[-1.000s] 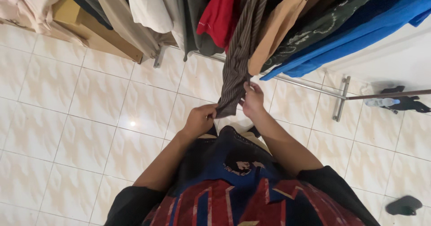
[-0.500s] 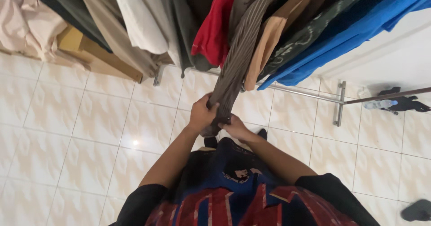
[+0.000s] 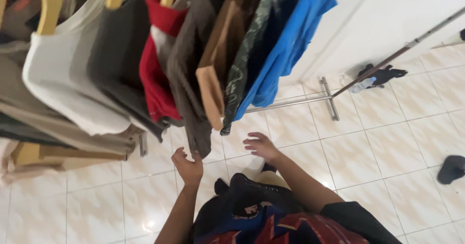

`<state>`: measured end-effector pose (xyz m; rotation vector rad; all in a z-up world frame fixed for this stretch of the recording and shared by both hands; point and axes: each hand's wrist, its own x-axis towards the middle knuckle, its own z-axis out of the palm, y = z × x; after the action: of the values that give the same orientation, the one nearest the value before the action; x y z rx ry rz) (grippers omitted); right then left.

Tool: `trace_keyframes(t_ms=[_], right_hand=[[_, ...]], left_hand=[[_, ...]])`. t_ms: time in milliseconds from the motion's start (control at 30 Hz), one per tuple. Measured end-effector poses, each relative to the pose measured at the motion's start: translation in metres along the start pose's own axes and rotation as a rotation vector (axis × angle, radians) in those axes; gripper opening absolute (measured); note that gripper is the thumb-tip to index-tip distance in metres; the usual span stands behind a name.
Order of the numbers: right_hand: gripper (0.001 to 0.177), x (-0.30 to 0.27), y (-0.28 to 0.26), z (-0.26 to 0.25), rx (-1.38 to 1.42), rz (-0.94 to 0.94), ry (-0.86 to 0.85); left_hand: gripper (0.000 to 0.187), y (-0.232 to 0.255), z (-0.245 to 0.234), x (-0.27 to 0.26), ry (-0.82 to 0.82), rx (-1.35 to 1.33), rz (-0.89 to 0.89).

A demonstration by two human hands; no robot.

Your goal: The person picks up a blue shirt from a pile, places it on a wooden hanger, and hangs it on a metal clothing rack. They then button the shirt while it is on the hanger. Next, they pick up a light-colored shirt, place it on a hanger, and hang it on the rack, buttoning it as well.

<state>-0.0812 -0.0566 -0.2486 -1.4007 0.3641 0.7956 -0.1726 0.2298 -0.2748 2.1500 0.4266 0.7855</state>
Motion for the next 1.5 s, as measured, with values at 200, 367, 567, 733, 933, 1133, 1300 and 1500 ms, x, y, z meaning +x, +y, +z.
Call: trace_keyframes(t_ms=[200, 367, 567, 733, 933, 1133, 1300, 1500], right_hand=[[0.040, -0.010, -0.067, -0.083, 0.035, -0.162, 0.162], [0.035, -0.017, -0.114, -0.134, 0.068, -0.268, 0.214], [0.029, -0.012, -0.154, -0.194, 0.072, -0.390, 0.154], [0.024, -0.003, -0.176, -0.240, 0.041, -0.479, 0.166], [0.022, 0.026, -0.208, -0.261, -0.316, -0.851, 0.184], [0.053, 0.060, -0.285, -0.229, -0.423, -1.023, 0.133], [0.041, 0.062, -0.306, -0.213, -0.620, -1.241, 0.134], [0.017, 0.019, -0.272, -0.225, -0.406, -0.987, 0.030]], left_hand=[[0.021, 0.100, 0.052, 0.028, -0.438, -0.321, -0.085], [0.011, 0.202, 0.088, 0.051, -0.637, -0.412, 0.161], [0.011, 0.296, 0.144, 0.075, -0.562, -0.433, 0.280], [0.012, 0.347, 0.183, 0.080, -0.442, -0.422, 0.339], [0.018, 0.371, 0.202, 0.069, -0.374, -0.408, 0.282], [0.018, 0.373, 0.200, 0.055, -0.371, -0.390, 0.235], [0.016, 0.363, 0.190, 0.050, -0.405, -0.390, 0.231], [0.016, 0.374, 0.188, 0.053, -0.429, -0.467, 0.268]])
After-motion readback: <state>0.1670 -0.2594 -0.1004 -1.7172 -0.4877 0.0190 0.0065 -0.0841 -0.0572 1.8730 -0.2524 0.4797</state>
